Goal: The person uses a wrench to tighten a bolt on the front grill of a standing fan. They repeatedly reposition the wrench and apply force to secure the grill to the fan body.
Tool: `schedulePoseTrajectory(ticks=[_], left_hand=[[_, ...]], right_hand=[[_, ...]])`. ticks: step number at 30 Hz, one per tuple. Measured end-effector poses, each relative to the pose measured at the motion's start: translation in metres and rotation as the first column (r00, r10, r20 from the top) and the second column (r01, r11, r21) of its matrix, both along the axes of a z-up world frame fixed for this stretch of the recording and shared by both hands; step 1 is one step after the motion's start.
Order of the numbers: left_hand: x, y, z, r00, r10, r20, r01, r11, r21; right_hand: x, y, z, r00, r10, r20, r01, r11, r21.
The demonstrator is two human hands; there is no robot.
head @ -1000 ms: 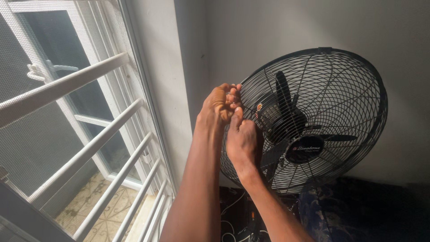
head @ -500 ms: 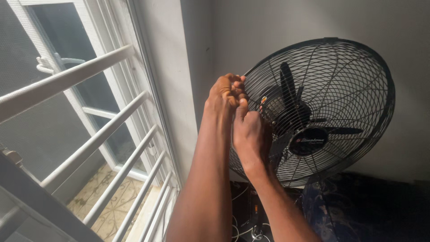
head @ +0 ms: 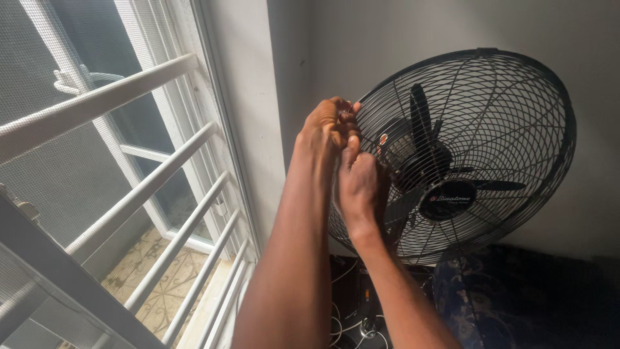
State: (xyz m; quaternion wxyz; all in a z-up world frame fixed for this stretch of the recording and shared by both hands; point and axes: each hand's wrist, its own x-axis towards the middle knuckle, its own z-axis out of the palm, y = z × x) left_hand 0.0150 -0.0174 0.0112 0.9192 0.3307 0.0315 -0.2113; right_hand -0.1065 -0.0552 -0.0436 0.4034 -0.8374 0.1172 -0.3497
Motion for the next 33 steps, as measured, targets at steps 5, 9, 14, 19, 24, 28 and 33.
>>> schedulePoseTrajectory(ticks=[5, 9, 14, 19, 24, 28, 33], left_hand=[[-0.005, -0.005, 0.009, 0.998, 0.023, 0.066, -0.030, 0.994, 0.105], [-0.017, -0.006, 0.016, 0.973, 0.089, 0.213, -0.165, 0.915, 0.369], [-0.028, -0.009, 0.039, 0.920, 0.055, 0.388, -0.333, 0.632, 0.700], [-0.023, -0.031, 0.047, 0.796, 0.027, 0.605, -0.604, 0.107, 0.790], [-0.017, -0.027, 0.050, 0.734, -0.116, 0.669, -0.671, 0.031, 0.741], [-0.033, 0.016, 0.015, 0.819, -0.180, 0.545, -0.350, 0.596, 0.723], [-0.038, 0.037, -0.039, 0.775, -0.236, 0.586, -0.119, 0.856, 0.503]], right_hand=[[0.013, 0.003, -0.008, 0.991, 0.096, 0.092, -0.115, 0.966, 0.231], [0.009, 0.002, -0.019, 0.907, 0.292, 0.303, -0.411, 0.768, 0.490], [-0.011, 0.009, 0.005, 0.815, 0.374, 0.443, -0.575, 0.425, 0.699], [0.002, 0.005, 0.015, 0.707, 0.261, 0.658, -0.663, -0.081, 0.744], [-0.002, -0.013, 0.011, 0.503, 0.275, 0.819, -0.760, -0.311, 0.571], [-0.033, -0.016, -0.001, 0.817, 0.469, 0.335, -0.543, 0.431, 0.721], [-0.037, -0.017, -0.029, 0.947, 0.307, 0.093, -0.319, 0.869, 0.378]])
